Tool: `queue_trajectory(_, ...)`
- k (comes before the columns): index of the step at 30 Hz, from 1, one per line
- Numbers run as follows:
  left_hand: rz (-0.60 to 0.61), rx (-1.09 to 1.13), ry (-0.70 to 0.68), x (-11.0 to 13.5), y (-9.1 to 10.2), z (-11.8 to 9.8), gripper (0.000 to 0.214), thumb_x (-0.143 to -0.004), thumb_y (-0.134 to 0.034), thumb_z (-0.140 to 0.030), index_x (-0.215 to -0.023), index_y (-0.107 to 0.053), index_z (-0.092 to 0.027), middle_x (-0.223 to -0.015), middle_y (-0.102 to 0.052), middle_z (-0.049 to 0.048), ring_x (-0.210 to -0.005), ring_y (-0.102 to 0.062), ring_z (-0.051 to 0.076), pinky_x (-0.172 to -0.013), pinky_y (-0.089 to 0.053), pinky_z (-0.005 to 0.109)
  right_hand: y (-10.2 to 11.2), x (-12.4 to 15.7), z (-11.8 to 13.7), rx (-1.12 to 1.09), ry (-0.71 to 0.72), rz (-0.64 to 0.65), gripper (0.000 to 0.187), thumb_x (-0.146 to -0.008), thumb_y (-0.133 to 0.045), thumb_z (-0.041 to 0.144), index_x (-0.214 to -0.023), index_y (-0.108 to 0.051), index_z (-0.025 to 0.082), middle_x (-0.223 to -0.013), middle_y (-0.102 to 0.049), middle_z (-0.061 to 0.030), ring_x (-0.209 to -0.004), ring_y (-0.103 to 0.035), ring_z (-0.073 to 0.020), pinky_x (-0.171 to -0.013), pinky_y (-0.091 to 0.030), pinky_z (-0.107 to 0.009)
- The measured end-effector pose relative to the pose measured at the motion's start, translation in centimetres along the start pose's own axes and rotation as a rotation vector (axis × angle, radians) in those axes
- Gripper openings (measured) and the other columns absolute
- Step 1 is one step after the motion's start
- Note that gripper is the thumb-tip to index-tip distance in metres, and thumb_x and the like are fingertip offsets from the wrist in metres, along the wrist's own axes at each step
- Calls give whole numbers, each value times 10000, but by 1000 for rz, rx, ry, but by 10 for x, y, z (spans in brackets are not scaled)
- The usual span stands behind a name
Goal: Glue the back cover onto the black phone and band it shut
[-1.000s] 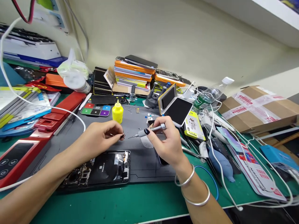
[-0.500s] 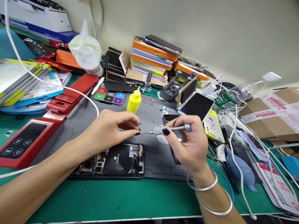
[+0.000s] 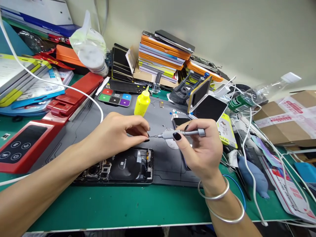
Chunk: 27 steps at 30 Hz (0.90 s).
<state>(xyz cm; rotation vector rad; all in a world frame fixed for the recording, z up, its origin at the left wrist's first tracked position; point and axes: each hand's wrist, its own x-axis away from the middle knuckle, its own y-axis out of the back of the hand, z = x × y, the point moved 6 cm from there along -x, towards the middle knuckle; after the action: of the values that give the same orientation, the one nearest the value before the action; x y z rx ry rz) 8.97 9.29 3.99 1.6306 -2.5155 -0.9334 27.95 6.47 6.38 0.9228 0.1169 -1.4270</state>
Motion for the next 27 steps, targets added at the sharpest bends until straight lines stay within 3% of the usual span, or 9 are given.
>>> queue_trajectory(5, -2, -37, -35, 1, -1, -2, 65, -814, -714, -154, -840, -657, -171, -762, -716, -80, -698, -690, 32, -686, -509, 50, -1, -2, 4, 4, 7, 41, 300, -810, -657, 74, -997, -466, 210, -871, -563, -9, -766, -606, -139, -644, -517, -307)
queue_trajectory(9, -24, -25, -35, 4, -5, -3, 68, -813, -713, -150, -839, -655, -172, -763, -709, -81, -695, -680, 22, -691, -507, 44, -4, -1, 10, -24, 31, 108, 333, -818, -642, 58, -1037, -448, 218, -970, -618, -39, -873, -647, -174, -745, -546, -367)
queue_trajectory(14, -93, 103, 61, 6, -7, -1, 119, -777, -759, -206, -833, -655, -202, -767, -716, -90, -680, -682, 30, -682, -516, 41, 6, -2, 20, -10, 91, -46, 325, -810, -717, 87, -958, -462, 226, -850, -620, -10, -758, -671, -149, -600, -542, -286)
queue_trajectory(17, -63, 119, 98, 7, -11, 3, 103, -785, -741, -221, -855, -667, -211, -794, -726, -90, -722, -699, 41, -714, -523, 52, 1, -4, 23, -11, 91, 95, 337, -833, -678, 70, -1001, -435, 233, -919, -631, -22, -855, -682, -164, -694, -575, -314)
queue_trajectory(21, 146, 36, 111, 9, -23, 9, 229, -812, -647, -210, -1039, -654, -240, -920, -750, -92, -891, -720, 93, -779, -534, 139, -5, -2, 28, 114, 135, 309, 314, -861, -633, 65, -1040, -430, 223, -970, -629, -28, -909, -662, -148, -771, -562, -309)
queue_trajectory(24, 262, -82, 56, 13, -29, 10, 368, -811, -537, -142, -1144, -591, -289, -992, -741, -145, -919, -712, 84, -744, -505, 178, -7, 0, 29, 164, 142, 410, 309, -864, -620, 57, -1041, -420, 211, -977, -619, -15, -918, -646, -123, -759, -539, -261)
queue_trajectory(27, 305, -114, -16, 15, -31, 7, 392, -799, -480, -108, -1145, -571, -267, -997, -740, -149, -882, -718, 93, -704, -496, 203, -8, 1, 28, 152, 125, 461, 336, -846, -617, 35, -1043, -411, 212, -980, -607, -4, -915, -637, -112, -776, -534, -249)
